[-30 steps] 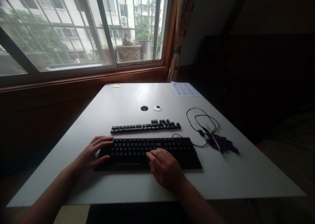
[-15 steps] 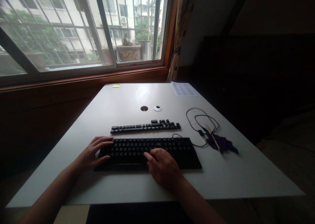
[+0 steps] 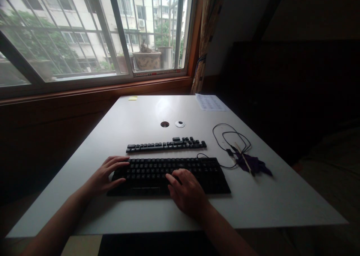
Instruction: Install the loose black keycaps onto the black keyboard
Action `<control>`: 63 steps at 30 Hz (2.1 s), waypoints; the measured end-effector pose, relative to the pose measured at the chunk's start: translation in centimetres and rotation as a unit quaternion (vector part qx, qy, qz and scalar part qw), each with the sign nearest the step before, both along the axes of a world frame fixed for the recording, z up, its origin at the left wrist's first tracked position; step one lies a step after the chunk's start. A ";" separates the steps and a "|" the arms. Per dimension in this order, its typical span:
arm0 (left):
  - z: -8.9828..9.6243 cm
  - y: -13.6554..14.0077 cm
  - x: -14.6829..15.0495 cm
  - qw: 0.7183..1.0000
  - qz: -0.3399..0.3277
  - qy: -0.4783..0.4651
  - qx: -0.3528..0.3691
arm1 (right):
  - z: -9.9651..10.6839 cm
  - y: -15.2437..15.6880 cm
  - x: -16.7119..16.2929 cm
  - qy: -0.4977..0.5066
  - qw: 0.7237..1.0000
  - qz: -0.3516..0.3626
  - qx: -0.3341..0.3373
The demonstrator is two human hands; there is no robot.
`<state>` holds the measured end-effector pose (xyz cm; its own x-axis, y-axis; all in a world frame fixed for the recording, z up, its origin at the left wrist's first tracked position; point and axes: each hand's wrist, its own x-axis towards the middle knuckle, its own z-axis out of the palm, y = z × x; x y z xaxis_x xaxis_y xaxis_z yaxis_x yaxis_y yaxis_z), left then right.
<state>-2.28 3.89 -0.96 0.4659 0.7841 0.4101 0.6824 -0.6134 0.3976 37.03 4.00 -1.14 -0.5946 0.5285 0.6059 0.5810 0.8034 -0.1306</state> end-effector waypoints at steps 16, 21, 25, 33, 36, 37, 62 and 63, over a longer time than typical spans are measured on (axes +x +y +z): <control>-0.1 0.0 0.1 1.000 0.003 0.002 0.004 | 0.2 0.0 0.1 0.003 1.000 0.021 -0.001; -0.1 0.0 0.1 1.000 0.005 0.002 0.005 | 0.3 0.0 0.2 -0.007 0.999 0.031 0.004; -0.3 0.0 -0.1 1.000 0.003 0.011 0.002 | 0.4 0.1 0.4 -0.008 0.999 0.033 0.008; -0.3 0.0 -0.1 1.000 0.002 0.012 -0.001 | 0.6 0.2 0.7 -0.028 0.998 0.052 -0.002; -0.3 0.0 -0.1 1.000 0.004 0.008 0.003 | 0.6 0.2 0.7 -0.020 0.999 0.047 0.006; -0.2 0.0 -0.1 1.000 0.005 0.007 0.005 | 0.6 0.1 0.6 -0.016 0.999 0.043 0.010; 0.0 0.0 0.0 1.000 0.006 0.010 0.007 | 0.2 0.0 0.7 0.057 0.997 0.060 0.001; -0.1 0.0 0.0 1.000 0.007 0.009 0.007 | 0.2 0.0 0.7 0.055 0.997 0.061 -0.002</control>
